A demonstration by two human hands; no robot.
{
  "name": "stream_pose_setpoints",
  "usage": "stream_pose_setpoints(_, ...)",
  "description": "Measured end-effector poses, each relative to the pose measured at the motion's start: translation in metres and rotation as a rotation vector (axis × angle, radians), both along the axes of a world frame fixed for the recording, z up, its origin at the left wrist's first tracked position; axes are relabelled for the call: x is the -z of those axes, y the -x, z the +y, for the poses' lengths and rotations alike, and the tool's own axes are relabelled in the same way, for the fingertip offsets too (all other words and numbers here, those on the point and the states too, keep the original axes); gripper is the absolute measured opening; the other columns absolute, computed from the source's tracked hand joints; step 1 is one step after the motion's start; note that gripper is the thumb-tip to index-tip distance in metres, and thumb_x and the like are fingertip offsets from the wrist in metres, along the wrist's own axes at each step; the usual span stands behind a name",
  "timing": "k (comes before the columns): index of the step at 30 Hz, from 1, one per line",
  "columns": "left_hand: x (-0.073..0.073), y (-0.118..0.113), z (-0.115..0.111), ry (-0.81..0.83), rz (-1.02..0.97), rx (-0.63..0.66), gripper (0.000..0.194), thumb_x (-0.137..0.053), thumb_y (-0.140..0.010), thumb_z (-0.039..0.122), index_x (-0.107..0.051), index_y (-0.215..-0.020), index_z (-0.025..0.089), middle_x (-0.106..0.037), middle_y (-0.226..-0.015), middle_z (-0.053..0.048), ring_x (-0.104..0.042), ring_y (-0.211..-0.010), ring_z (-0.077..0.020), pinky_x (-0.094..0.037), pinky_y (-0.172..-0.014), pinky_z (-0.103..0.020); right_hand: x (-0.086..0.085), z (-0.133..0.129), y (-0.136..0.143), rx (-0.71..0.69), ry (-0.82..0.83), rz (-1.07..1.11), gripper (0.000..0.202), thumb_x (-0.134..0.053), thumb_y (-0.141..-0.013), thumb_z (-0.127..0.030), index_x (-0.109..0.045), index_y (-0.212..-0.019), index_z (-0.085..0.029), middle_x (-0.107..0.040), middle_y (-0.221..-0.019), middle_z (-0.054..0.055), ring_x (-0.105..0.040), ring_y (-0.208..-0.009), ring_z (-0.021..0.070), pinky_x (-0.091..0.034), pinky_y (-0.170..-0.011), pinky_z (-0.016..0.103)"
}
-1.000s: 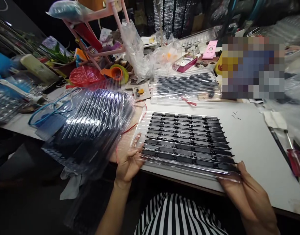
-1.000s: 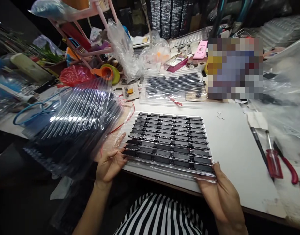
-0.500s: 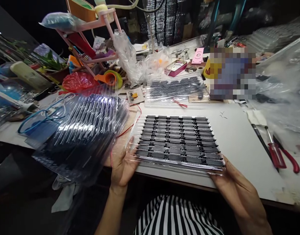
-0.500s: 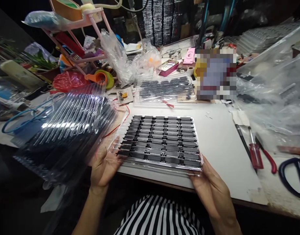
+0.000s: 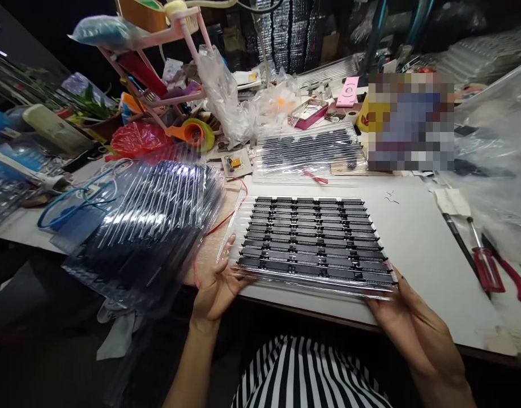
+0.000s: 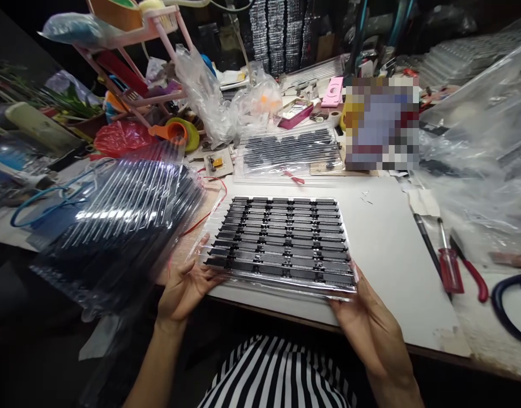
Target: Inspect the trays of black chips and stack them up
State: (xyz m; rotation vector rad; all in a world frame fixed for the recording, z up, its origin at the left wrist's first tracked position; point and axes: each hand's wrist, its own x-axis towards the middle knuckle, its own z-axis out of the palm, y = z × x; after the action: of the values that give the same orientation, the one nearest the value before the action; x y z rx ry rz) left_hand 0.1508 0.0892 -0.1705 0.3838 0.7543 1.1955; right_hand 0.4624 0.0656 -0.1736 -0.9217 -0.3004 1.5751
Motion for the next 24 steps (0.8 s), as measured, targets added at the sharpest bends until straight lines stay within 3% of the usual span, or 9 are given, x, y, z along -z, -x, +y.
stream_pose_setpoints(9, 0.0043, -0.001, -0.0012, 0.004, -0.01, -0.055, 0.059, -0.038, -0.091, 0.015, -0.023, -0.146, 0.03, -0.068, -0.111, -0.005, -0.064, -0.098, -0.0198, -0.04, -0.1, -0.05, 0.0026, 0.0002, 0.0014, -0.006, 0.015, 0.006, 0.033, -0.045, -0.094, -0.033, -0.056, -0.125, -0.037, -0.051, -0.138, -0.001, -0.042, -0.13, 0.0236, -0.05, -0.098, 0.047)
stream_pose_setpoints(18, 0.0018, -0.0023, 0.0002, 0.014, 0.001, -0.087, 0.058, -0.04, -0.089, 0.014, -0.029, -0.144, 0.029, -0.069, -0.108, -0.006, -0.064, -0.098, -0.0207, -0.046, -0.094, -0.047, 0.0062, -0.0004, 0.0, -0.01, 0.003, 0.017, 0.027, -0.052, -0.091, -0.034, -0.064, -0.115, -0.032, -0.061, -0.126, 0.003, -0.05, -0.124, 0.0249, -0.045, -0.101, 0.051)
stream_pose_setpoints(24, 0.0015, -0.0017, 0.0018, 0.049, -0.053, -0.088, 0.055, -0.038, -0.09, 0.017, -0.031, -0.143, 0.032, -0.069, -0.111, -0.006, -0.065, -0.099, -0.0201, -0.051, -0.09, -0.042, 0.0074, 0.001, -0.0012, -0.034, -0.016, 0.062, 0.027, -0.05, -0.092, -0.036, -0.064, -0.114, -0.028, -0.062, -0.126, 0.003, -0.052, -0.121, 0.0221, -0.043, -0.103, 0.048)
